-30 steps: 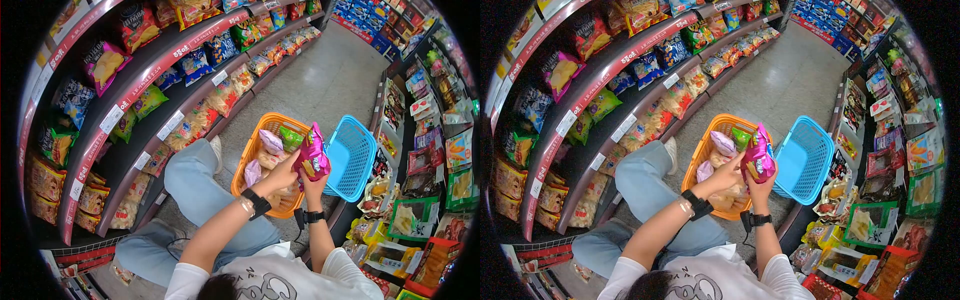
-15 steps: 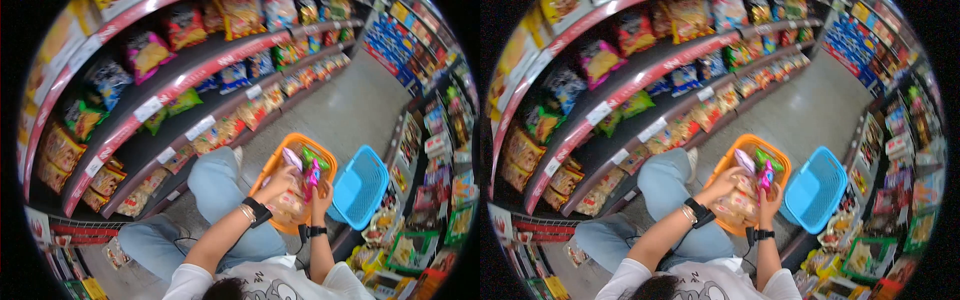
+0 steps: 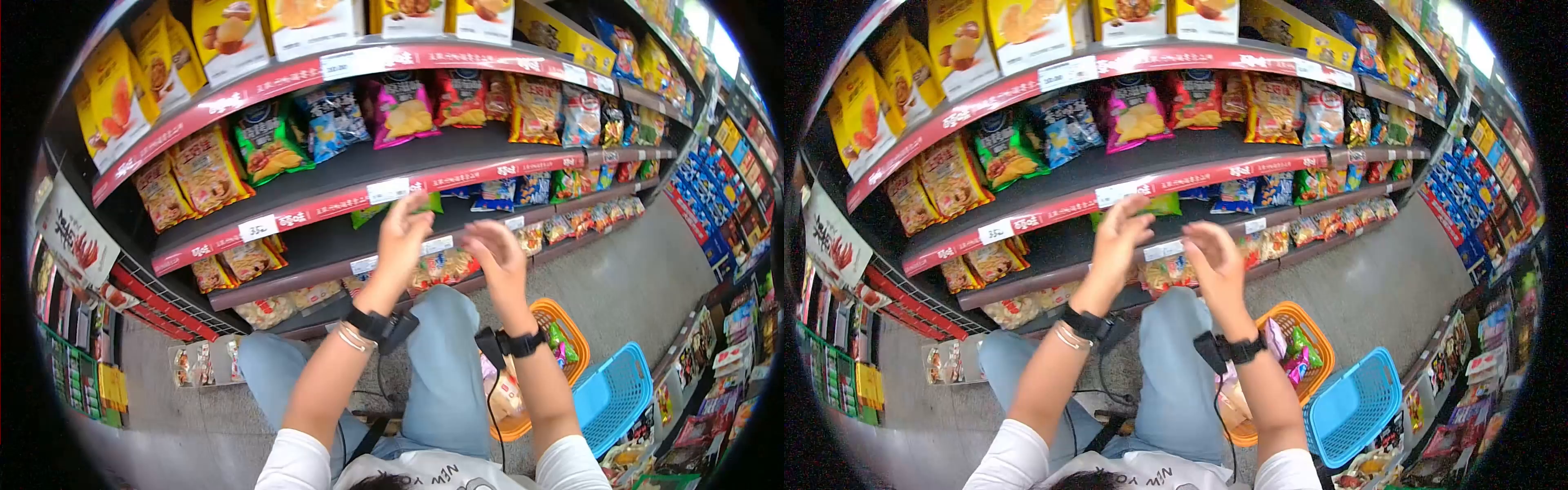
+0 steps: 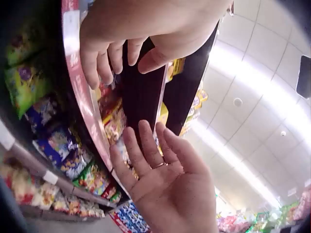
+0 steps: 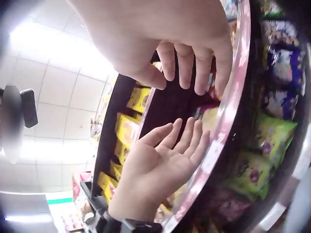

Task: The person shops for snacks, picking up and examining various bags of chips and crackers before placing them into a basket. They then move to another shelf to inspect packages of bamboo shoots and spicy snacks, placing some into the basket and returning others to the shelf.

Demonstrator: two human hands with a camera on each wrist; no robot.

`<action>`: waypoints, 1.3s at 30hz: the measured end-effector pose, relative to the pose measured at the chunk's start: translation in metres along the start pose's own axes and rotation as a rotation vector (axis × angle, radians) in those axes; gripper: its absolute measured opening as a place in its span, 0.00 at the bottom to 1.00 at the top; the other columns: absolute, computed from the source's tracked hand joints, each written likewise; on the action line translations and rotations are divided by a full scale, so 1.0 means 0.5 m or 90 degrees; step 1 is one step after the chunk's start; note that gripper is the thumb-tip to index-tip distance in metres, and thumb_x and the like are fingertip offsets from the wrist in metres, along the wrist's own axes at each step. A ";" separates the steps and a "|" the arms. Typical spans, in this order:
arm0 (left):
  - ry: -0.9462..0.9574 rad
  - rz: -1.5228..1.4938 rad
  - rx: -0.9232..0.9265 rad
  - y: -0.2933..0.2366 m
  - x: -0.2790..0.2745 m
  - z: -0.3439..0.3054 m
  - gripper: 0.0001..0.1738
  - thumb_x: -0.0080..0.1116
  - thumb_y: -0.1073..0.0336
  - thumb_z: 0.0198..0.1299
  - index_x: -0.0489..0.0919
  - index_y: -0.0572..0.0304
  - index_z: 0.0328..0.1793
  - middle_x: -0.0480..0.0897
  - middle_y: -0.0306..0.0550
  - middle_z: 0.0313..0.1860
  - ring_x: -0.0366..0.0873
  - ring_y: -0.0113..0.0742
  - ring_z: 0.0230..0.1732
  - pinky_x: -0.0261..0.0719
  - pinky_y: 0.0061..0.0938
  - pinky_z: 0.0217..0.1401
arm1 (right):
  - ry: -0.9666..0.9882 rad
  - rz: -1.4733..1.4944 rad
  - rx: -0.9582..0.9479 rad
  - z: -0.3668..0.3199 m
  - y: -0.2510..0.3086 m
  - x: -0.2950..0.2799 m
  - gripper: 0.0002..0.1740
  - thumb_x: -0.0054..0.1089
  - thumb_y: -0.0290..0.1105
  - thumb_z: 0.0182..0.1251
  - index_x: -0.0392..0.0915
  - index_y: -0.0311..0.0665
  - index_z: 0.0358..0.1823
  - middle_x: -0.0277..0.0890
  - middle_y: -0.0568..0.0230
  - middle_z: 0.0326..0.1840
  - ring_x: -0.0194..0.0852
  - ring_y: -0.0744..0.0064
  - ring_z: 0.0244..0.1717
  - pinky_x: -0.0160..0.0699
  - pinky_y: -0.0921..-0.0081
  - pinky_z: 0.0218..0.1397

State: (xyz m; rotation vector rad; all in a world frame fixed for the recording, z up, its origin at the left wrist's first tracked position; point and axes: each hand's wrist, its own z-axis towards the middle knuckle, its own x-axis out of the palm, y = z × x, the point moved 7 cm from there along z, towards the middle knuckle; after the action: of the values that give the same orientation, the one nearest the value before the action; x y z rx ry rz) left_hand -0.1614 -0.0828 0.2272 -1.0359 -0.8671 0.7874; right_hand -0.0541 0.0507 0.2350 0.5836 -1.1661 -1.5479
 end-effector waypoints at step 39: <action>-0.121 0.154 0.078 -0.098 -0.351 0.338 0.35 0.62 0.68 0.52 0.62 0.69 0.65 0.74 0.50 0.57 0.71 0.35 0.56 0.67 0.26 0.59 | 0.125 -0.209 -0.049 0.516 -0.253 0.371 0.27 0.56 0.26 0.60 0.63 0.26 0.61 0.70 0.54 0.57 0.66 0.67 0.58 0.61 0.75 0.61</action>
State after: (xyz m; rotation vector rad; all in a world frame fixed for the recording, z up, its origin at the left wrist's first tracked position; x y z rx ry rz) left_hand -0.3820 -0.1856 0.2776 -0.9788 -0.8519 1.1437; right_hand -0.3856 -0.0297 0.2634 0.8873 -0.8886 -1.7582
